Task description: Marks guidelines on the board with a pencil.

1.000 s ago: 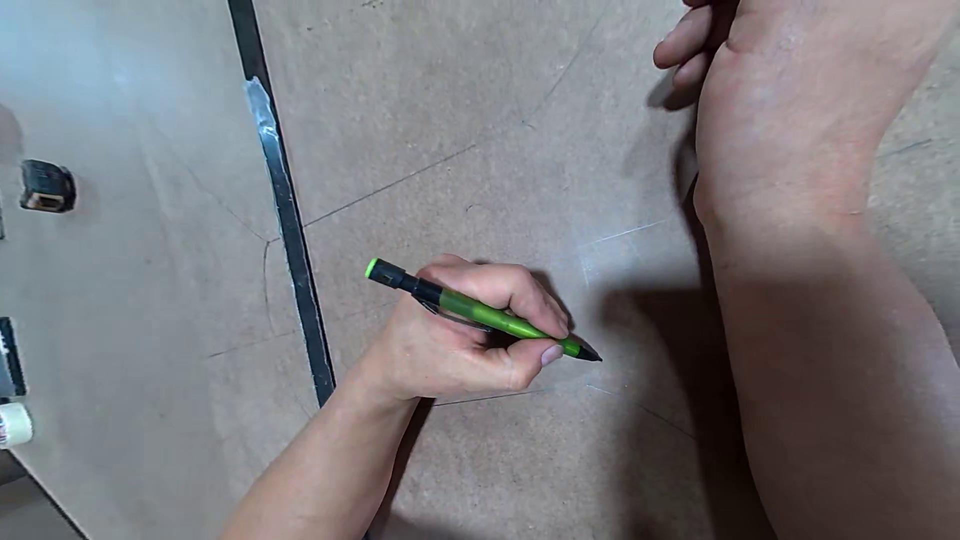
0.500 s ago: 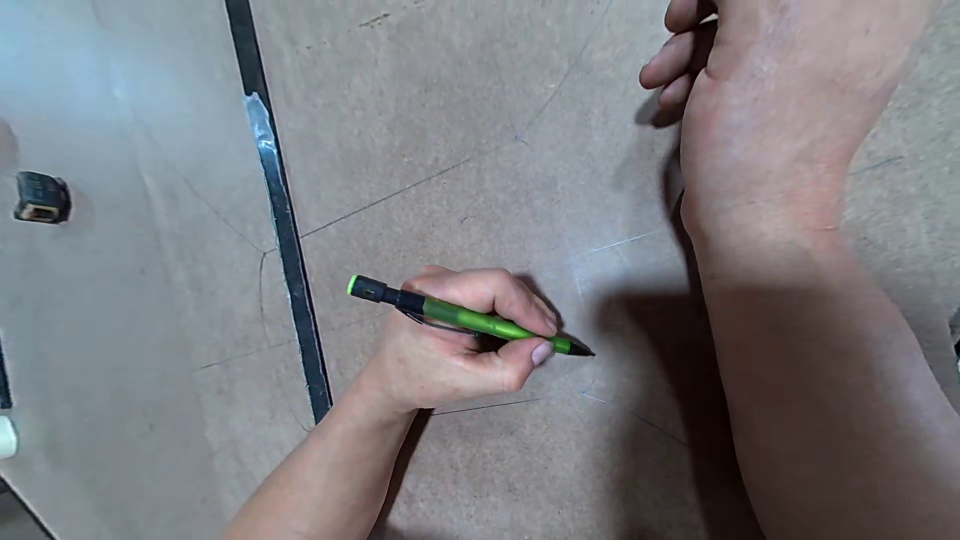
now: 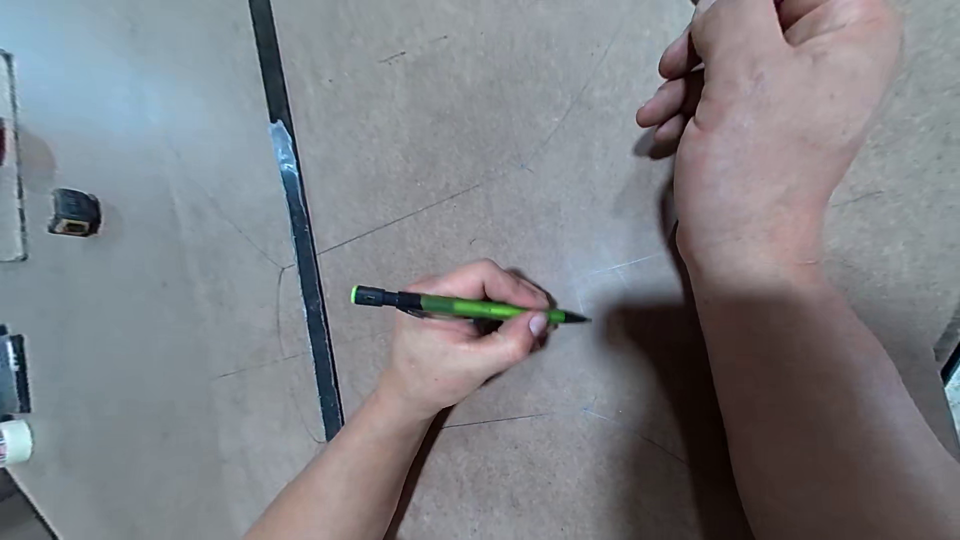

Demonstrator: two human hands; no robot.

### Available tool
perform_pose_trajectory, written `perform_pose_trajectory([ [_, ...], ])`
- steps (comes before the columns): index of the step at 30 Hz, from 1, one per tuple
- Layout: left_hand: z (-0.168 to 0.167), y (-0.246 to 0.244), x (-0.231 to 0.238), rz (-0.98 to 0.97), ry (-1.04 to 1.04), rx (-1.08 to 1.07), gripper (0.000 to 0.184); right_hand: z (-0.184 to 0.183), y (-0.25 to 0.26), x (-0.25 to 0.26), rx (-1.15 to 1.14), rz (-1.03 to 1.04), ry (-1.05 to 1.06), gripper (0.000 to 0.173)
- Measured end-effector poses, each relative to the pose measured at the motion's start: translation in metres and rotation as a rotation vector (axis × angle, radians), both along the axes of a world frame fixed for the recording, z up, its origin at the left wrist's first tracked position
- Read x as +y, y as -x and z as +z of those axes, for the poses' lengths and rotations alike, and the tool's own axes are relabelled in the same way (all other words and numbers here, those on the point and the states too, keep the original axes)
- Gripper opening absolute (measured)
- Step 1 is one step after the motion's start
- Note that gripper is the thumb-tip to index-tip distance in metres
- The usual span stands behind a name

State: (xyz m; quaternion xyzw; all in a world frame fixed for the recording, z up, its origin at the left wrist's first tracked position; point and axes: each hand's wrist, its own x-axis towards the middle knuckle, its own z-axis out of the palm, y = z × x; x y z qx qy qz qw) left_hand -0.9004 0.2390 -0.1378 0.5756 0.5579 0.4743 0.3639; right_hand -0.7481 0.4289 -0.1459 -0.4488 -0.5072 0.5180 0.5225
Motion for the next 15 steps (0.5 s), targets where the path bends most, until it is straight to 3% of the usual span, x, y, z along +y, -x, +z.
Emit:
perform_pose_trajectory([
  [2, -0.004, 0.002, 0.010, 0.183, -0.034, -0.046, 0.010, 0.013, 0.003, -0.007, 0.003, -0.015, 0.026, 0.014],
  [8, -0.001, 0.008, 0.054, 0.564, -0.035, -0.120, 0.004, 0.011, 0.002, -0.009, 0.043, -0.014, 0.027, 0.013],
  [15, -0.002, 0.000, 0.060, 0.714, -0.046, -0.100, 0.005, 0.010, 0.001, -0.009, 0.059, -0.019, 0.046, 0.013],
])
